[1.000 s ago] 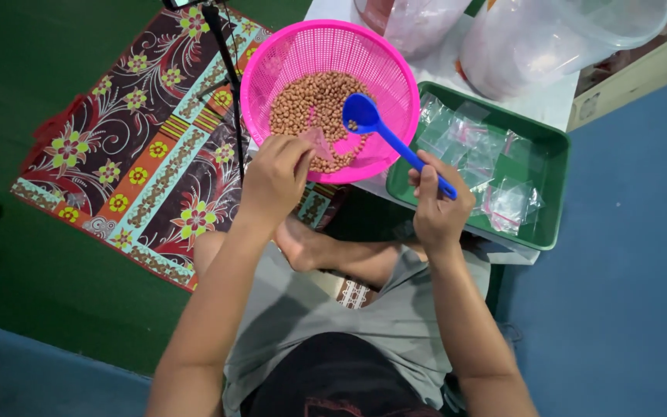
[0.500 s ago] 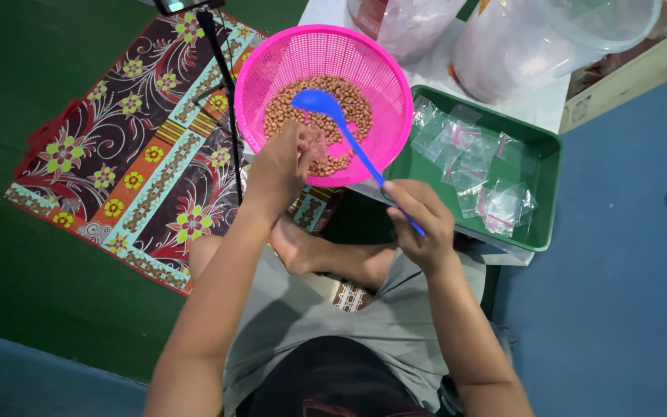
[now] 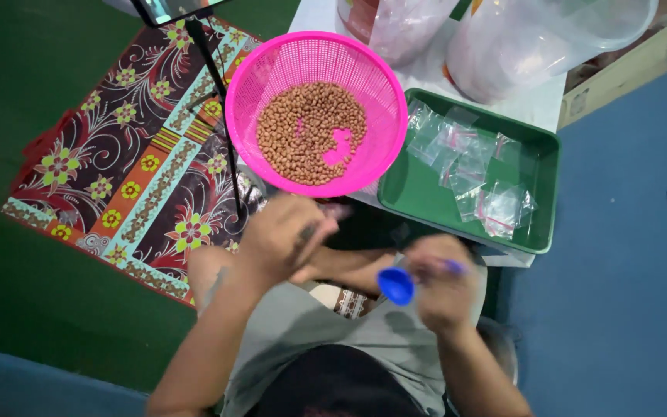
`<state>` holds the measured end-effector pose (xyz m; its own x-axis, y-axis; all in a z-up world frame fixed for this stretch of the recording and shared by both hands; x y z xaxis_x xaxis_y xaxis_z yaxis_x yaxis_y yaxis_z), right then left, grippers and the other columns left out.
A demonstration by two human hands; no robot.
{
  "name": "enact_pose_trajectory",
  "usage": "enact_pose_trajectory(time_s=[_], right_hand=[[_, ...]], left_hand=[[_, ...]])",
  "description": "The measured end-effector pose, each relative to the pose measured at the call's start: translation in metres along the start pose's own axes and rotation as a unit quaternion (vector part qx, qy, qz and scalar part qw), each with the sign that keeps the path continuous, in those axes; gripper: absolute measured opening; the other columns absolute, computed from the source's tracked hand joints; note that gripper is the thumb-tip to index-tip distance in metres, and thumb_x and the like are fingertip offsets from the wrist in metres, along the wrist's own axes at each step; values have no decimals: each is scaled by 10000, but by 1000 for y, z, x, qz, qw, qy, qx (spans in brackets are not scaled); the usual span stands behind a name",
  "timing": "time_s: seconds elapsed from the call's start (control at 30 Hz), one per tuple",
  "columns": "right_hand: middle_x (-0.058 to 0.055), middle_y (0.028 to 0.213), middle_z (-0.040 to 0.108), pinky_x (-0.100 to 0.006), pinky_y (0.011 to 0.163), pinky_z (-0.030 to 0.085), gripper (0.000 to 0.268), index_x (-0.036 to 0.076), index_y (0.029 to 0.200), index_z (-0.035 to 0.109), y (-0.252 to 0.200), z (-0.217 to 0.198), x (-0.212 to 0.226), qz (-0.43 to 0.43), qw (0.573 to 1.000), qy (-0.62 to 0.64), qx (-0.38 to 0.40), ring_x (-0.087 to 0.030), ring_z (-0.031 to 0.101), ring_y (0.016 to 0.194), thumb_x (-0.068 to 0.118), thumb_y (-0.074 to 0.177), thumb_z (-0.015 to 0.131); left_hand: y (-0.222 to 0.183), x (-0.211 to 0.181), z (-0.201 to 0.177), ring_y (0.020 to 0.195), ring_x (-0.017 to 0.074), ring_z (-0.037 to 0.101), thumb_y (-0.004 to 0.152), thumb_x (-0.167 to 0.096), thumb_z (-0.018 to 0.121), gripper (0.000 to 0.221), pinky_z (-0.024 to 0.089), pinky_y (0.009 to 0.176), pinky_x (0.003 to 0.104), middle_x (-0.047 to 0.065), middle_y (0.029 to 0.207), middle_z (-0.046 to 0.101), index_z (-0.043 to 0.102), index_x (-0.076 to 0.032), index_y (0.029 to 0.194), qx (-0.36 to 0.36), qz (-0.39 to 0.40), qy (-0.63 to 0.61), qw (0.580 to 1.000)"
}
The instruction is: Packaging small peanuts into plastic bags using a spoon
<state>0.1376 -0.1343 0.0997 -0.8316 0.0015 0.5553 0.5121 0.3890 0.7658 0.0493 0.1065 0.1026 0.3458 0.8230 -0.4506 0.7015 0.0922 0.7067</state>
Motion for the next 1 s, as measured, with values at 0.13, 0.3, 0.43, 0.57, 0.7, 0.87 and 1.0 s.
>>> enact_pose_trajectory(time_s=[0.13,0.3,0.43,0.57,0.7,0.87,1.0], right_hand=[[-230,1153,730,-525,973,514,468,-23,1345,644,-20,37,-3,171,965,93,176,-422,685,1112,-24,877,640],[-75,854,805,-395,760,593,68,122,920,824,-62,47,-17,269,942,73,185,-307,770,802,149,864,799],[-83,914,814,-410,783,584,118,117,932,803,-69,49,-15,268,937,89,206,-322,771,848,200,852,830],[-59,887,801,-377,758,594,57,149,892,820,-68,50,-16,231,955,46,179,-287,772,809,182,847,834],[-42,904,792,-366,780,591,86,157,927,816,-66,49,-23,209,963,16,171,-271,767,832,200,855,829],[-60,908,793,-388,774,592,101,154,950,819,-63,51,-18,215,959,22,185,-299,766,831,187,855,823],[-40,870,788,-367,755,593,66,164,915,818,-63,54,-15,225,955,33,189,-280,762,786,186,854,827]], left_hand=[[-34,-21,12,881,250,721,915,-232,776,118,574,834,344,55,895,714,747,-118,907,55,-21,-87,995],[-77,-20,29,813,297,757,933,-200,767,113,613,715,375,73,890,755,732,-92,934,139,-155,-215,954],[-91,-19,37,739,258,766,914,-116,759,80,615,672,336,33,840,775,787,-125,989,127,-196,-209,950],[-90,-16,43,848,375,755,902,-166,770,320,621,726,456,180,892,756,714,-53,1196,114,-207,-230,944],[-91,-3,56,769,299,736,929,-230,757,152,608,689,357,90,880,750,732,-80,942,154,-221,-207,940],[-92,-2,56,779,290,727,921,-216,775,167,602,666,339,83,873,713,725,-58,900,145,-224,-219,939],[-101,3,59,780,309,723,917,-229,786,194,598,682,357,105,866,716,749,-38,925,150,-242,-243,927]])
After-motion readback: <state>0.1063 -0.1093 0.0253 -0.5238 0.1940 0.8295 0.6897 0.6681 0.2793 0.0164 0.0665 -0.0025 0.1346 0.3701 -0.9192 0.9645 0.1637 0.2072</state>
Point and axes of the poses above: each hand's wrist, its own y-axis towards the middle knuckle, its own z-axis out of the palm, x = y × z, the point moved 3 cm from there along y, towards the middle knuckle
